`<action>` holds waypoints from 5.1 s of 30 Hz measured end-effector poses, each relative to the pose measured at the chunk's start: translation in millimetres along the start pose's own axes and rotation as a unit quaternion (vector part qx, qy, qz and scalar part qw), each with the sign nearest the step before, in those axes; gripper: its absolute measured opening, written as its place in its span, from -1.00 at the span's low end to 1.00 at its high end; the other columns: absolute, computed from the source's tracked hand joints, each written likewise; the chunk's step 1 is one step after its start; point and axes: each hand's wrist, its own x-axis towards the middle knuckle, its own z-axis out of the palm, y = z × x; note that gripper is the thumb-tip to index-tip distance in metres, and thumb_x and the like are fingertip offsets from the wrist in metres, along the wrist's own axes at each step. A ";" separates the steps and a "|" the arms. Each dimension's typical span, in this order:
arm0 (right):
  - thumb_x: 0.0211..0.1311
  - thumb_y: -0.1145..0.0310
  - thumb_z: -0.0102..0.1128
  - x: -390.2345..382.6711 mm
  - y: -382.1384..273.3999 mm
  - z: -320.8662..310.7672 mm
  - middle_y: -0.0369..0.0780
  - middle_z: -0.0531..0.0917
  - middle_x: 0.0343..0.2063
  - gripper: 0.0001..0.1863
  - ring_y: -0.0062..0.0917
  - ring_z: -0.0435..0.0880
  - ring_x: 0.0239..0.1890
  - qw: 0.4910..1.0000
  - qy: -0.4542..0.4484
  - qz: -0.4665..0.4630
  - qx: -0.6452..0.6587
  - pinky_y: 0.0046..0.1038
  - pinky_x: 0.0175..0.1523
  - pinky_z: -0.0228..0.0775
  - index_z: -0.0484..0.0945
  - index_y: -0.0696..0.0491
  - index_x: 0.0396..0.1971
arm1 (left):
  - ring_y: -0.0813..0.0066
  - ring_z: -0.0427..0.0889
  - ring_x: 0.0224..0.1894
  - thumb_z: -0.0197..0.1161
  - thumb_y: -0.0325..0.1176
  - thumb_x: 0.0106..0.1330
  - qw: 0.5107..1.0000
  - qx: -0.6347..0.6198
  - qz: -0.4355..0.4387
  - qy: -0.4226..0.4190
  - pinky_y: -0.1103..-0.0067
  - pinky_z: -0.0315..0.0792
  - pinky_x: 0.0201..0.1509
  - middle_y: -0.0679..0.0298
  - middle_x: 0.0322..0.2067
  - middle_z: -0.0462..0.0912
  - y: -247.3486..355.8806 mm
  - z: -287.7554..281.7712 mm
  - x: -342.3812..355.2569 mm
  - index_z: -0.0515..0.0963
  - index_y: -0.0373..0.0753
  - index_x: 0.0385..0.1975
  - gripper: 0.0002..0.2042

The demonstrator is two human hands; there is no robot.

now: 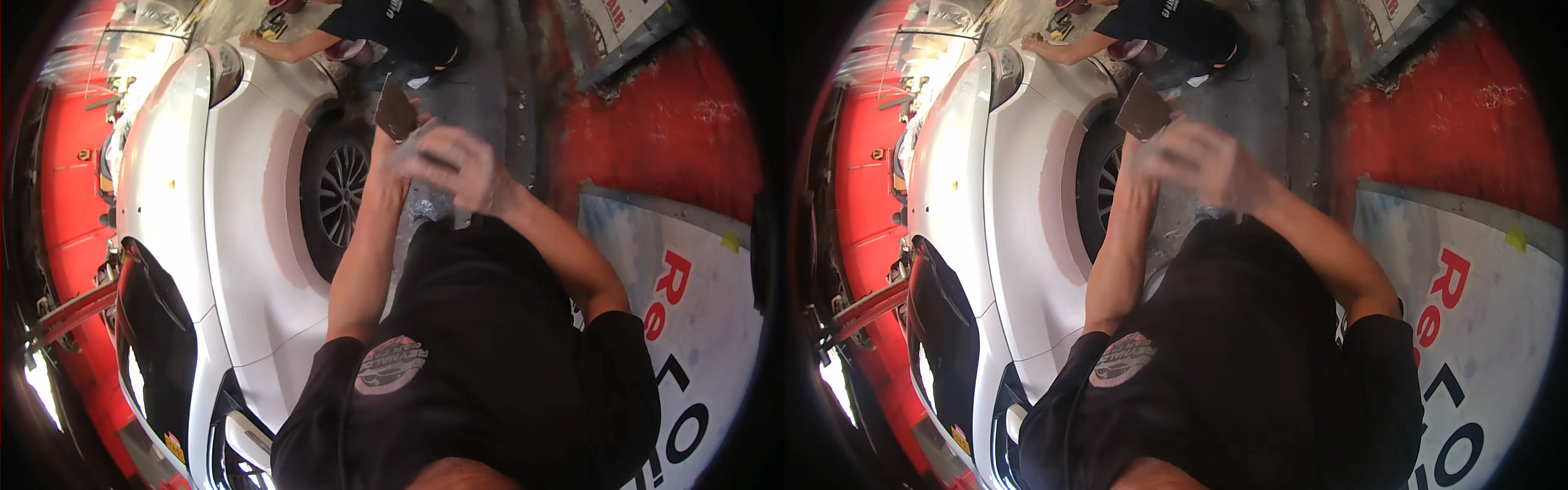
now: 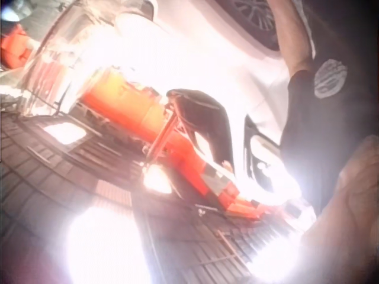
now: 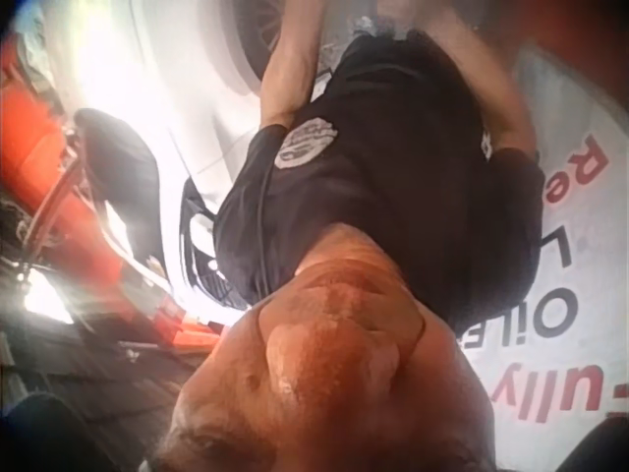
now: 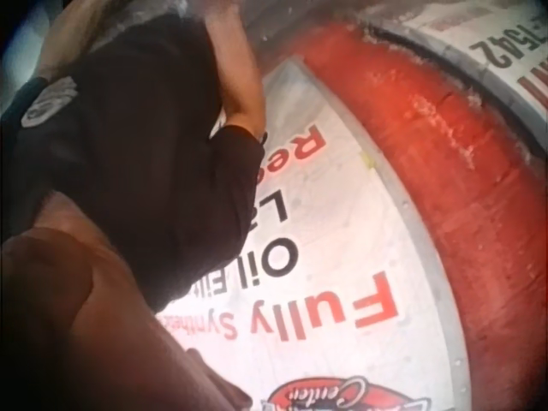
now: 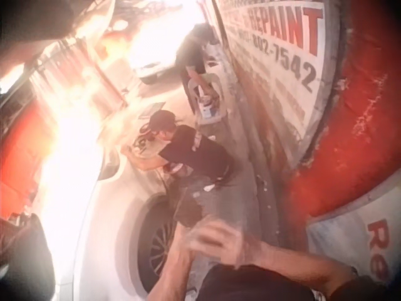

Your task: The person kneels beside a white car and uses a sanding block to smooth the wheel arch area. They repeatedly rub the surface, occasionally pause to inspect the sandpaper, and continue sanding the same region.

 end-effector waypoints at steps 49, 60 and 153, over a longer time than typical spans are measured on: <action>0.43 0.26 0.14 17.2 27.9 0.2 -0.21 0.71 -0.18 -0.63 -0.56 0.63 -0.17 0.840 0.238 0.412 0.261 -0.48 -0.02 0.46 0.58 0.24 0.03 | 0.26 0.67 0.02 0.24 -0.34 0.44 0.989 -0.058 0.123 0.060 0.34 0.55 0.17 0.13 0.01 0.66 -15.5 37.1 -17.3 0.49 -0.35 0.12 -0.67; 0.37 0.30 0.17 5.9 9.6 -9.1 -0.20 0.73 -0.37 -0.63 -0.67 0.60 -0.32 0.859 0.082 0.444 0.242 -0.49 -0.18 0.46 0.58 0.27 0.02 | 0.57 0.63 -0.34 0.39 -0.51 0.23 0.904 0.243 0.337 0.099 0.60 0.50 -0.21 0.23 -0.30 0.73 25.8 69.6 -24.8 0.66 -0.47 -0.19 -0.79; 0.19 0.32 0.31 -32.9 42.9 -46.7 0.01 0.70 -0.19 -0.47 -0.33 0.70 -0.18 0.827 -0.081 0.551 0.085 -0.33 -0.03 0.50 0.48 0.22 0.14 | 0.60 0.60 -0.18 0.08 -0.17 0.56 0.881 0.305 0.361 -0.032 0.61 0.47 -0.07 0.29 -0.18 0.68 61.4 84.7 -9.9 0.59 -0.37 -0.02 -0.65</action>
